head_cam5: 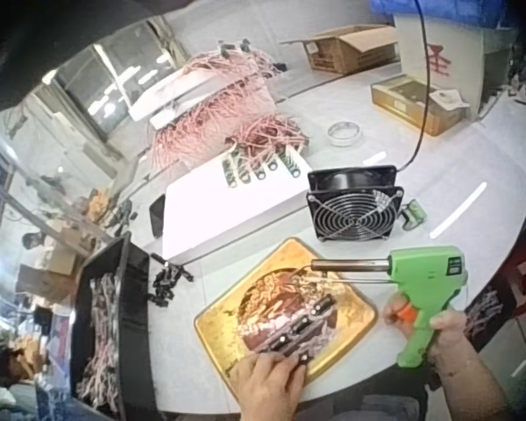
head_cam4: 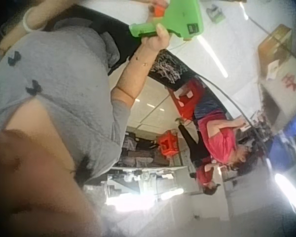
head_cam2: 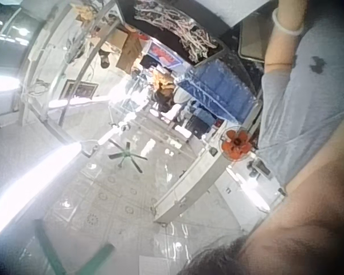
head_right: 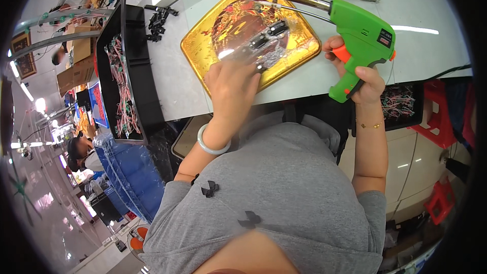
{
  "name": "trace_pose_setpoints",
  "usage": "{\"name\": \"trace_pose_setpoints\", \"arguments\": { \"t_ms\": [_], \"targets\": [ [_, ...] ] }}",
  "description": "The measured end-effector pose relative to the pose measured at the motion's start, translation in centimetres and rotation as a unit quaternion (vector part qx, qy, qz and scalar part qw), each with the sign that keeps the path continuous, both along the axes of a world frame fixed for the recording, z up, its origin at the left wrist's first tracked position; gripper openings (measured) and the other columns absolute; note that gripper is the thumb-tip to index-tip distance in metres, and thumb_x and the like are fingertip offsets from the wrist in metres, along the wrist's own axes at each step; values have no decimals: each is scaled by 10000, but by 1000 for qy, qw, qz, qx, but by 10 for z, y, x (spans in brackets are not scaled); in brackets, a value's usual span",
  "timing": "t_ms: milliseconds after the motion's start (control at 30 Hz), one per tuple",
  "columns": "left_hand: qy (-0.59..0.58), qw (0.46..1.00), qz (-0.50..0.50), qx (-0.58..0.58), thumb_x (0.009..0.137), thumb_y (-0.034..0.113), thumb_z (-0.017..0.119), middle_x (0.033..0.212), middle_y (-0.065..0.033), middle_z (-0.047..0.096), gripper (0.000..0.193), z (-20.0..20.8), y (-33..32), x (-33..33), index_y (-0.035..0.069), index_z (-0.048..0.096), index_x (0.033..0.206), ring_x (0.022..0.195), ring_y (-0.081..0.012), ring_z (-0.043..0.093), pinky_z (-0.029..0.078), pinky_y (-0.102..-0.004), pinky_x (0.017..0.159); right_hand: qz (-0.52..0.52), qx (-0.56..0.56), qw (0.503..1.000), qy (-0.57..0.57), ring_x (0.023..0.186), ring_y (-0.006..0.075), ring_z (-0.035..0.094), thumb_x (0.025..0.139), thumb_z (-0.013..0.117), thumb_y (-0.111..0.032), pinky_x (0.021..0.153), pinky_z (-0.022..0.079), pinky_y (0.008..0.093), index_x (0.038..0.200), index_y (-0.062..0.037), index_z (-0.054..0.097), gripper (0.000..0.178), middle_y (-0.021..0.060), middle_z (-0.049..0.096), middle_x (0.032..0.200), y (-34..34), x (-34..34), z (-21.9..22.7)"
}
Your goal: Assembling electronic components by attaching wires to circuit boards using a specialized gun tool.
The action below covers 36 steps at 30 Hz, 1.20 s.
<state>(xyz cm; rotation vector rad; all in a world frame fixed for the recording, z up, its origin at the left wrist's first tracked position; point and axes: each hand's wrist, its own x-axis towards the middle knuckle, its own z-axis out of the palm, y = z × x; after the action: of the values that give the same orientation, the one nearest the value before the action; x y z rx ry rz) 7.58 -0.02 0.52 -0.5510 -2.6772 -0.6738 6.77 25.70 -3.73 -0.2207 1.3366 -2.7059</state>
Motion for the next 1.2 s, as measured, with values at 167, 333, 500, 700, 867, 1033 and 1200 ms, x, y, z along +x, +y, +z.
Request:
{"name": "trace_pose_setpoints", "arguments": {
  "t_ms": [167,333,500,700,867,1033,1200],
  "targets": [
    [-2,1000,17,-22,635,169,684,859,-49,517,243,13,-5,-4,92,603,852,878,-240,458,328,-371,747,-5,-54,999,-2,1012,255,449,641,555,-285,869,336,354,1098,31,470,562,155,503,1059,4,5,-5],
    [100,985,116,-83,706,114,609,826,-79,555,197,32,-80,-87,99,598,902,801,-250,510,358,-372,719,3,-37,999,-1,1025,258,450,648,551,-276,875,338,354,1119,20,457,564,156,500,1079,6,5,-9],
    [13,983,150,-110,723,162,611,808,-90,597,210,3,-137,-171,94,606,921,775,-261,568,435,-377,689,0,-48,999,2,1028,257,450,649,547,-270,874,337,351,1118,25,457,561,159,501,1079,2,3,-6],
    [-62,980,189,-31,705,94,653,795,-113,609,190,-16,-142,-162,35,576,868,692,-247,591,456,-315,626,-13,-20,1000,-12,997,229,429,636,563,-327,865,330,334,1091,16,457,580,129,465,1044,1,4,0],
    [-114,965,211,110,736,59,607,782,-105,618,181,-16,-185,-111,16,579,909,690,-159,591,457,-270,637,-1,-38,999,-4,1038,239,446,654,540,-285,867,331,332,1095,36,486,548,161,504,1073,4,4,-4],
    [-162,939,287,100,760,57,577,800,-97,608,155,-14,-178,-54,9,595,906,669,-150,578,452,-262,616,17,-37,999,3,1015,236,452,648,541,-298,867,327,333,1085,40,493,554,159,506,1062,2,-1,-2],
    [-38,956,284,67,752,86,594,760,-83,574,130,-18,-159,-50,8,616,853,576,-173,533,433,-284,558,8,-34,999,11,1005,240,450,639,540,-307,859,327,340,1072,42,499,557,165,505,1056,2,0,-3]
  ]
}}
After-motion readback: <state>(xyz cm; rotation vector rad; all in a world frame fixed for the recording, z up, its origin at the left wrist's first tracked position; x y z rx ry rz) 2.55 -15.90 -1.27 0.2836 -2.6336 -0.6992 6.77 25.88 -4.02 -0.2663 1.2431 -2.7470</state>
